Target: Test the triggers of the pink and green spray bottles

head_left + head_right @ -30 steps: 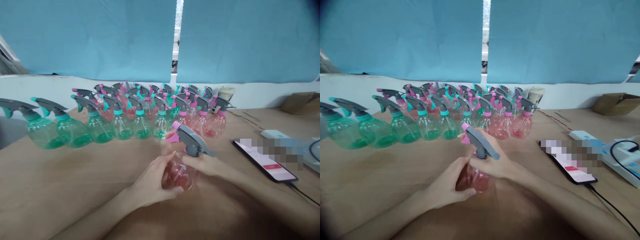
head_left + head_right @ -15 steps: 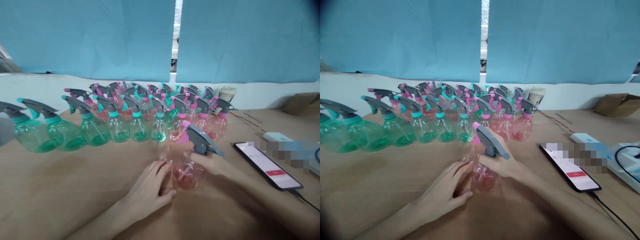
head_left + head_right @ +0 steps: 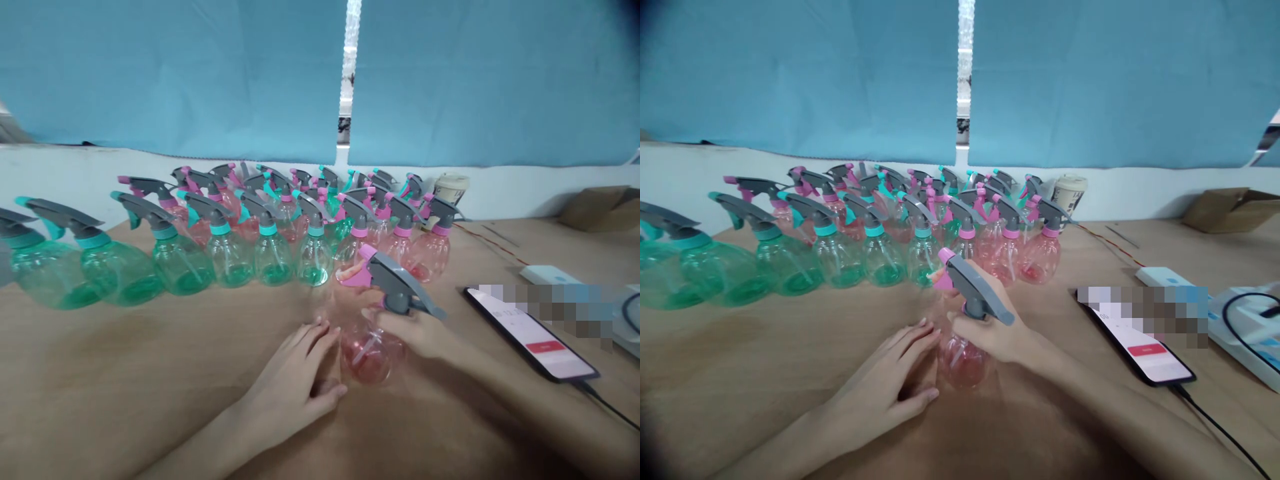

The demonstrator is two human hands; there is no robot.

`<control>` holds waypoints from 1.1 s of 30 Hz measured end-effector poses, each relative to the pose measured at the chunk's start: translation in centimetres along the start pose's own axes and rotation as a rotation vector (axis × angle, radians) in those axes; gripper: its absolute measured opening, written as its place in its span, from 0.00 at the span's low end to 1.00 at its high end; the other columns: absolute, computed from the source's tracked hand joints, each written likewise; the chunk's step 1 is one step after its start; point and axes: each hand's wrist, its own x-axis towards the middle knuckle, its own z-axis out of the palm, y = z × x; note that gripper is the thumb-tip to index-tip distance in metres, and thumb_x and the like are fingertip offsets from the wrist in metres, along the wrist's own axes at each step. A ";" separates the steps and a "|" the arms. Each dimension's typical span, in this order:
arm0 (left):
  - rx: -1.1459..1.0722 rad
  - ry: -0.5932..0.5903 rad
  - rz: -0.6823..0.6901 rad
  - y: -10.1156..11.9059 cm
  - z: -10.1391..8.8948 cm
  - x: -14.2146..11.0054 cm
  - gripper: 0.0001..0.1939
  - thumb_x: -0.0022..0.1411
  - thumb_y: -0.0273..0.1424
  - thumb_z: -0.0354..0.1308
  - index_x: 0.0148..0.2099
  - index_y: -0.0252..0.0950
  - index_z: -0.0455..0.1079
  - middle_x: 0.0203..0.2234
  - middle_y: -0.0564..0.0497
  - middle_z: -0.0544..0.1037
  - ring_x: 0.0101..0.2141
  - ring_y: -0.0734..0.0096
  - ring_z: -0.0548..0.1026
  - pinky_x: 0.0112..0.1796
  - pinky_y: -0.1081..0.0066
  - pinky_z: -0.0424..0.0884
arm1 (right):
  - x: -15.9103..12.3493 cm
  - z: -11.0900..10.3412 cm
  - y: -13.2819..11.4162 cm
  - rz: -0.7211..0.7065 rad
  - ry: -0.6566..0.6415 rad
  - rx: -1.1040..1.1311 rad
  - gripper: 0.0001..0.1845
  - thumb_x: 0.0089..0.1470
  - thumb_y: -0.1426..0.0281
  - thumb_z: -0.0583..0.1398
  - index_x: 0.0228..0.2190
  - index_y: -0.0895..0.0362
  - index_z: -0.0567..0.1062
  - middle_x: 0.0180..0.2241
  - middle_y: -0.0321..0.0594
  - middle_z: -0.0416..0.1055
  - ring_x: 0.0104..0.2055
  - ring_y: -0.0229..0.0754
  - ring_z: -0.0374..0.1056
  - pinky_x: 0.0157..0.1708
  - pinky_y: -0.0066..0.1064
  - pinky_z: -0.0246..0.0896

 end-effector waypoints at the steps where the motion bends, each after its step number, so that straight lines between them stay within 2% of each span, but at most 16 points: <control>1: 0.009 -0.003 0.001 0.0 0.0 0.0 0.31 0.60 0.41 0.56 0.62 0.39 0.52 0.60 0.45 0.58 0.59 0.56 0.55 0.56 0.54 0.54 | 0.0 0.1 0.2 -0.005 -0.014 0.023 0.04 0.43 0.69 0.54 0.26 0.52 0.67 0.23 0.34 0.64 0.25 0.39 0.64 0.26 0.31 0.64; 4: 0.034 -0.002 0.012 0.1 0.1 0.0 0.31 0.60 0.41 0.55 0.62 0.37 0.52 0.60 0.43 0.57 0.59 0.55 0.54 0.56 0.53 0.55 | -0.1 0.2 0.7 0.013 -0.038 0.063 0.05 0.43 0.69 0.54 0.25 0.53 0.69 0.29 0.38 0.67 0.30 0.41 0.66 0.33 0.34 0.65; 7: 0.048 0.006 0.025 0.1 0.1 -0.1 0.32 0.61 0.41 0.54 0.63 0.36 0.51 0.60 0.42 0.57 0.59 0.54 0.54 0.55 0.53 0.55 | 0.0 0.4 1.0 0.035 -0.018 0.050 0.05 0.44 0.67 0.54 0.26 0.53 0.70 0.29 0.39 0.68 0.32 0.42 0.66 0.34 0.35 0.66; 21: 0.050 -0.003 0.019 0.0 0.0 0.1 0.32 0.61 0.42 0.55 0.62 0.36 0.52 0.60 0.42 0.57 0.59 0.54 0.55 0.55 0.53 0.56 | -0.1 0.4 1.4 0.050 0.007 0.044 0.06 0.46 0.65 0.56 0.27 0.53 0.70 0.29 0.37 0.68 0.28 0.38 0.65 0.30 0.33 0.65; 24: 0.046 -0.002 0.022 0.0 0.0 0.1 0.32 0.61 0.42 0.54 0.62 0.36 0.51 0.60 0.42 0.57 0.59 0.55 0.55 0.55 0.54 0.56 | 0.0 0.4 1.4 0.044 -0.008 0.033 0.06 0.46 0.64 0.55 0.27 0.53 0.70 0.29 0.38 0.68 0.30 0.40 0.65 0.31 0.34 0.65; 31: 0.052 -0.002 0.016 0.1 -0.1 0.0 0.32 0.60 0.41 0.55 0.62 0.36 0.53 0.60 0.42 0.58 0.59 0.55 0.55 0.54 0.55 0.57 | 0.0 -0.1 0.8 0.018 -0.035 -0.004 0.06 0.42 0.71 0.54 0.27 0.52 0.69 0.28 0.36 0.68 0.29 0.40 0.66 0.32 0.33 0.67; 33: 0.071 0.002 0.007 0.1 -0.2 0.1 0.32 0.59 0.42 0.55 0.62 0.36 0.54 0.59 0.41 0.58 0.58 0.54 0.55 0.54 0.54 0.57 | 0.1 -0.2 0.7 0.009 -0.029 -0.032 0.06 0.41 0.71 0.54 0.27 0.52 0.69 0.26 0.35 0.68 0.27 0.39 0.66 0.29 0.32 0.66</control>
